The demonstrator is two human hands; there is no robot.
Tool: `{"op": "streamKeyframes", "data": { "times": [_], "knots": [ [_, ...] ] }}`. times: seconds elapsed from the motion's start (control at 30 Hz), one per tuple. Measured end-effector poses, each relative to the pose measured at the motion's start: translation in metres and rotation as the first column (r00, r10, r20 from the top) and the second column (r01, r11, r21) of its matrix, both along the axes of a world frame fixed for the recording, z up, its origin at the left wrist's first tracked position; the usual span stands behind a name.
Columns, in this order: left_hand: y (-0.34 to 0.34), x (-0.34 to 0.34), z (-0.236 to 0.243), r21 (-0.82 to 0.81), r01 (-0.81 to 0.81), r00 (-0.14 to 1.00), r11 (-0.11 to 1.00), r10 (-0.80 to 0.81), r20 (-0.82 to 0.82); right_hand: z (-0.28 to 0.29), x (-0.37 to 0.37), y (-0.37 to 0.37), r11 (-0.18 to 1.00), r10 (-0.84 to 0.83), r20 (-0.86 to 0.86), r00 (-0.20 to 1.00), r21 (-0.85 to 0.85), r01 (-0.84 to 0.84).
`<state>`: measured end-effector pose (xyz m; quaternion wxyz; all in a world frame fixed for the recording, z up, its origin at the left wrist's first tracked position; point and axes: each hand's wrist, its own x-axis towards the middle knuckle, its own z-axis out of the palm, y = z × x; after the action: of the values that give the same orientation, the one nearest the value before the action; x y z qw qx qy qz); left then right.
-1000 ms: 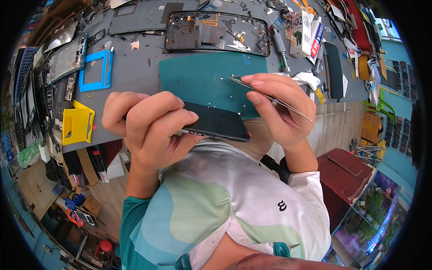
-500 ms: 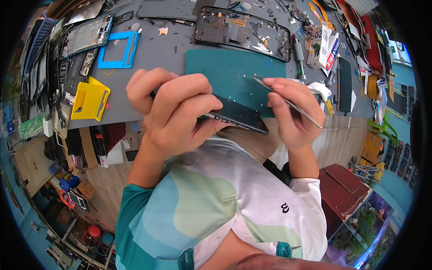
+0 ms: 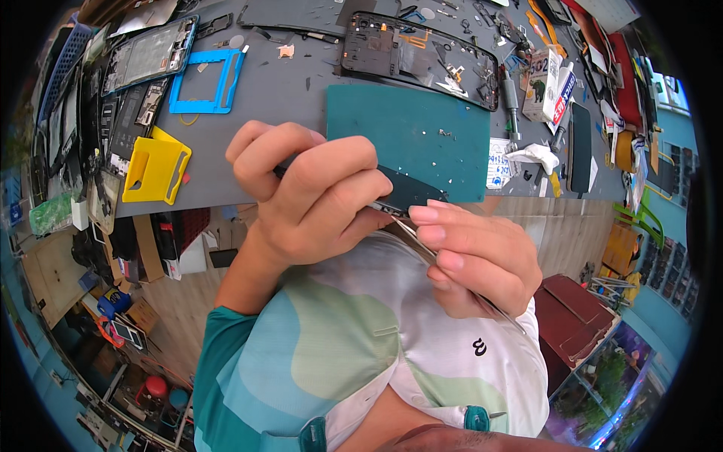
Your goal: The person uses tweezers to carefully remove small components and adhesive residue from the edges of a disassembled smartphone. They repeatedly probe along the frame and screen edges, lift tiny parts, and place them on the workbench mat.
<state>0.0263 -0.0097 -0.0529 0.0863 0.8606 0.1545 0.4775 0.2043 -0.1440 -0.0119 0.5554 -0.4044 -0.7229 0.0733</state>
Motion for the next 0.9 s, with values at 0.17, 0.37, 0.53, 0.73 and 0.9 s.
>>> {"op": "streamKeyframes", "data": {
  "times": [0.17, 0.37, 0.53, 0.73, 0.9],
  "knots": [
    [-0.0013, -0.0017, 0.0023, 0.010, -0.015, 1.000, 1.000, 0.015, -0.028, -0.0007, -0.0015, -0.0029, 0.999, -0.030, 0.011, 0.999, -0.013, 0.030],
    [-0.0012, -0.0029, 0.0037, 0.004, -0.011, 0.999, 1.000, 0.011, -0.047, 0.0022, -0.0029, -0.0025, 0.999, -0.041, 0.026, 0.999, -0.029, 0.041],
    [-0.0004, -0.0040, 0.0035, 0.014, -0.009, 0.998, 1.000, 0.010, -0.060, 0.0009, -0.0030, -0.0016, 0.999, -0.044, 0.033, 0.999, -0.017, 0.044],
    [-0.0014, -0.0044, 0.0050, 0.013, -0.018, 0.997, 1.000, 0.019, -0.073, -0.0007, -0.0037, -0.0001, 0.998, -0.059, 0.046, 0.997, 0.017, 0.058],
    [-0.0006, -0.0053, 0.0059, 0.021, -0.020, 0.996, 1.000, 0.021, -0.086, 0.0000, -0.0043, -0.0004, 0.998, -0.057, 0.025, 0.998, 0.013, 0.056]
  ]
}}
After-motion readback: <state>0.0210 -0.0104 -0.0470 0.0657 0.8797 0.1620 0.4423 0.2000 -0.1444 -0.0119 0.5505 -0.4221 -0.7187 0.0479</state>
